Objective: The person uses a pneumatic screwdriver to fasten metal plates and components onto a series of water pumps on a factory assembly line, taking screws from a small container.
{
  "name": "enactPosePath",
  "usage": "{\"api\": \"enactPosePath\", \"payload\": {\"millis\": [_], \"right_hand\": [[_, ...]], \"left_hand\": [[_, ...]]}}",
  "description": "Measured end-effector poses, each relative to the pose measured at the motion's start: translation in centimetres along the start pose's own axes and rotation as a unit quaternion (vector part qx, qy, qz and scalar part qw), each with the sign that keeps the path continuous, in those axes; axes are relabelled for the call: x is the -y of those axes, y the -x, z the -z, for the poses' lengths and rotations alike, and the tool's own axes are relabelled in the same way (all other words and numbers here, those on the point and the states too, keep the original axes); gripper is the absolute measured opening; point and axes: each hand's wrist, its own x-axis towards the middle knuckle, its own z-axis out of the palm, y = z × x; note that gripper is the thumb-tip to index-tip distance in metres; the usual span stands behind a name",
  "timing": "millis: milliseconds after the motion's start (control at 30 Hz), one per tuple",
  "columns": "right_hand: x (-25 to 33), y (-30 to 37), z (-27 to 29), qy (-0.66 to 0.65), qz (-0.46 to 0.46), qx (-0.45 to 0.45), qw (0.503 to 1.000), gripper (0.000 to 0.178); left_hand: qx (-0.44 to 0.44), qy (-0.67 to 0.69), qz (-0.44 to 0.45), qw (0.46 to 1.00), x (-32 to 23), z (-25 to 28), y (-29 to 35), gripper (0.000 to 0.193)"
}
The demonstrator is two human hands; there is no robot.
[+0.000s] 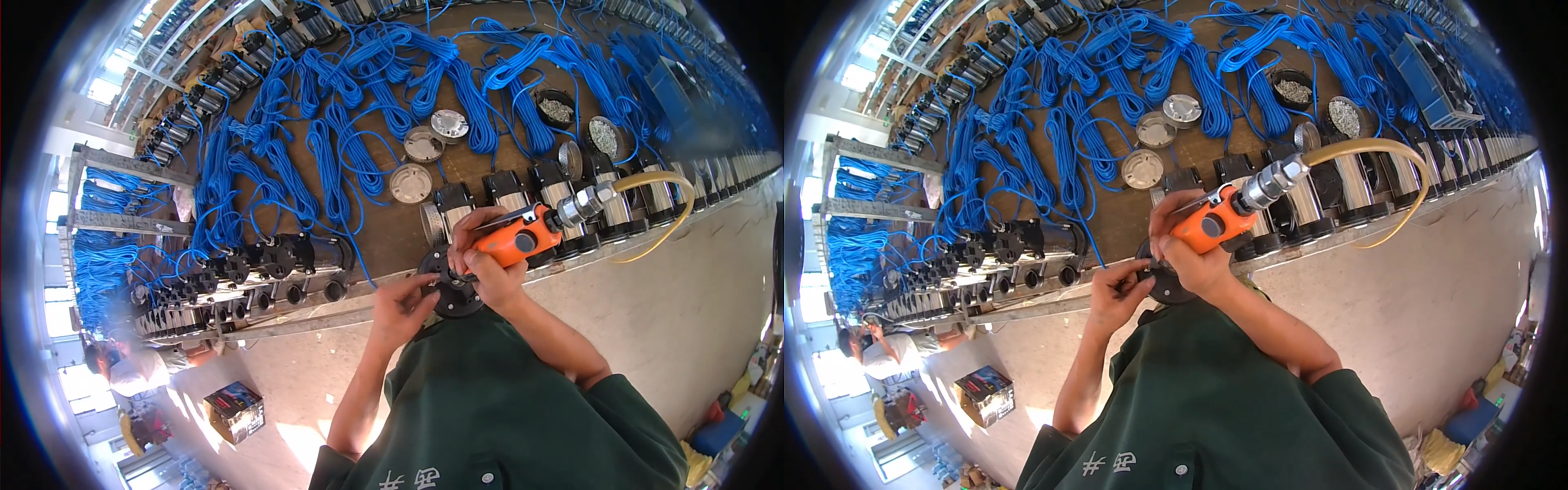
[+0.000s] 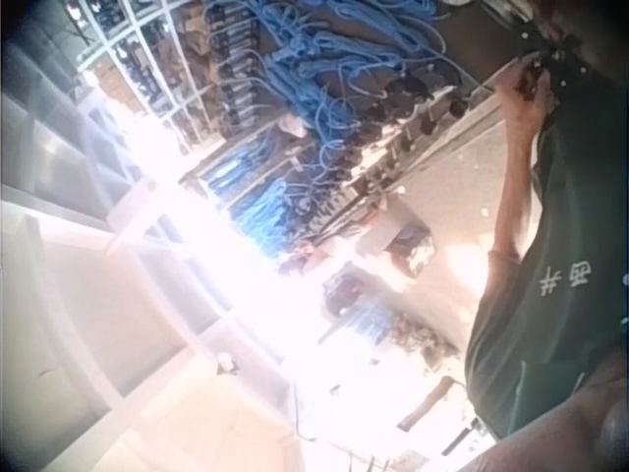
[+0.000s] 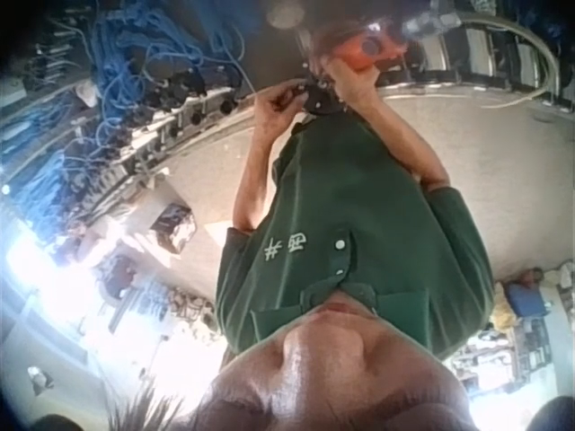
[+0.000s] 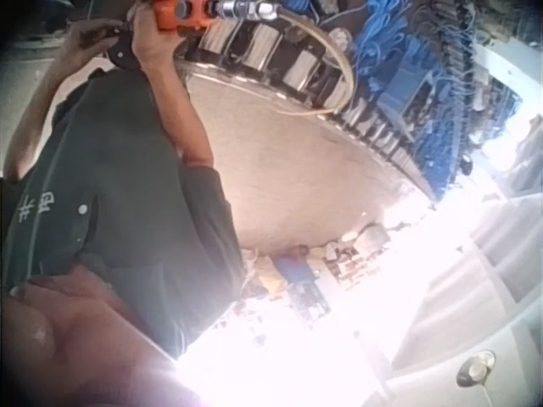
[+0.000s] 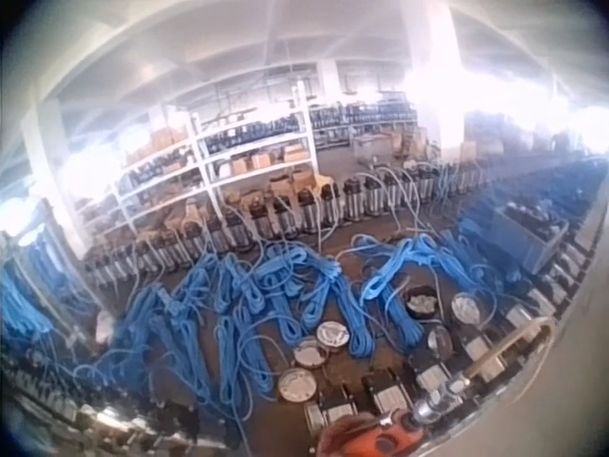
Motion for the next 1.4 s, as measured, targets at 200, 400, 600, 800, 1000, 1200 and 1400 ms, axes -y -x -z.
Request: {"api": "enactPosePath", "payload": {"millis": [200,400,600,800,1000,1200,1400], "right_hand": [[0.4,-0.1,-1.1,0.061,-0.039,0.053,0.996,0.017],[-0.4,0.4,-1.9,0.076,-0.045,0.067,0.994,0.022],[0.4,-0.1,-1.5,0.090,-0.047,0.065,0.993,0.028],[3.2,-1.1,-1.3,-0.005,0.036,0.033,0.999,0.037],[4.7,-0.6,-1.7,-0.090,0.061,-0.045,0.993,0.030],[5.2,0.2,-1.2,-0.105,0.094,-0.068,0.988,0.029],[5.4,0.7,1.1,-0.076,0.099,-0.050,0.991,0.040]], "left_hand": [[-0.027,0.042,0.004,0.999,0.8,-0.3,0.2,0.035],[-0.072,0.267,0.081,0.958,2.4,-0.5,0.8,0.036],[-0.219,0.526,0.175,0.803,5.0,1.0,1.5,0.027],[-0.227,0.502,0.132,0.824,1.7,1.1,1.5,0.023],[-0.101,0.455,0.103,0.879,-2.8,-0.8,1.1,0.021],[-0.029,0.432,0.132,0.892,-4.2,-2.8,0.2,0.022],[0.002,0.428,0.158,0.890,-4.5,-3.6,-0.2,0.022]]}}
